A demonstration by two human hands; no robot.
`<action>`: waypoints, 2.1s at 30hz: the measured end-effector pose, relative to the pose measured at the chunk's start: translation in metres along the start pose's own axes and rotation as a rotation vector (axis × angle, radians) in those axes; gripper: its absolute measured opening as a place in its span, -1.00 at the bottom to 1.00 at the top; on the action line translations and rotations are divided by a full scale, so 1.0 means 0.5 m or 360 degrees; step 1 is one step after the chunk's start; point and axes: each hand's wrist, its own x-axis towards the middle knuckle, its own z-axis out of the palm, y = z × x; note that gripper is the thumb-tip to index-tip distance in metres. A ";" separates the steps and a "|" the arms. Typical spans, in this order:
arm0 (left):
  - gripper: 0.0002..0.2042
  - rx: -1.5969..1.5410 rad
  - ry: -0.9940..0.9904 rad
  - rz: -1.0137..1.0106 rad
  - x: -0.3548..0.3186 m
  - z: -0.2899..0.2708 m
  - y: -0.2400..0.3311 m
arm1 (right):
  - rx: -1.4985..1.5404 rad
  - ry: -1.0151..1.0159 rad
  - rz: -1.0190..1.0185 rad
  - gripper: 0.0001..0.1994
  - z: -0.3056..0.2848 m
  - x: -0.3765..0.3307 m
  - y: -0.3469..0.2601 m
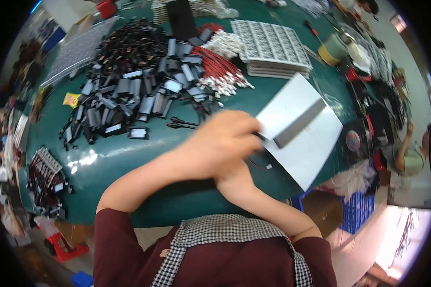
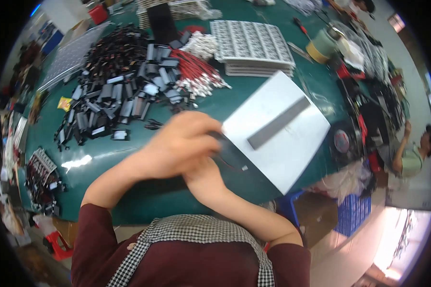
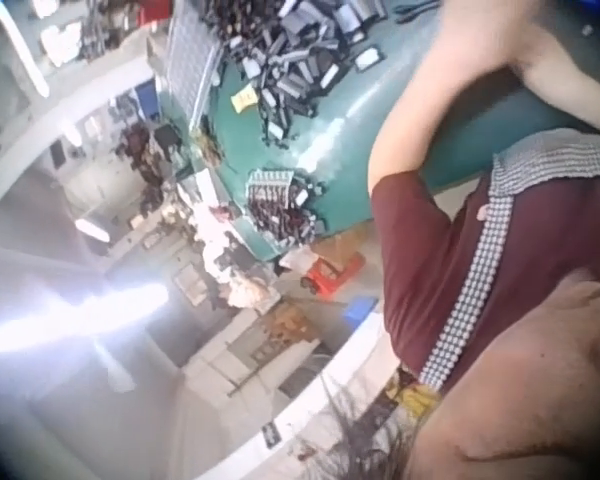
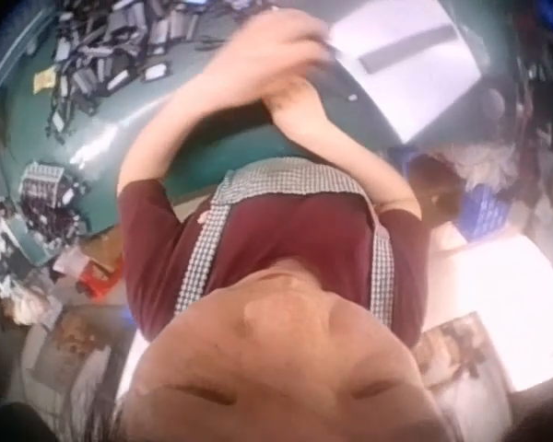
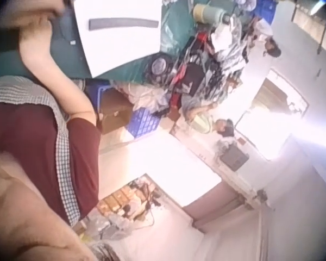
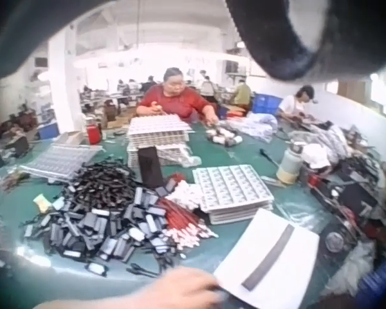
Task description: The person assembles small electronic modules by manually inserting wires into plastic housings at a factory workbench.
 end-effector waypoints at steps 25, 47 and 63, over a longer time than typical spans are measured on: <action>-0.55 -0.0382 0.0216 -0.0886 -0.192 -0.036 0.005 | 0.1008 -0.0254 0.1010 -0.90 -0.188 0.008 0.023; -0.49 -0.2414 0.1078 -0.1619 -0.231 0.011 -0.032 | 0.0864 -0.0004 0.0768 -0.91 -0.151 0.071 -0.015; -0.69 -0.2882 0.0939 -0.1420 -0.248 0.031 -0.048 | 0.0675 0.0424 0.0576 -0.89 -0.139 0.078 -0.015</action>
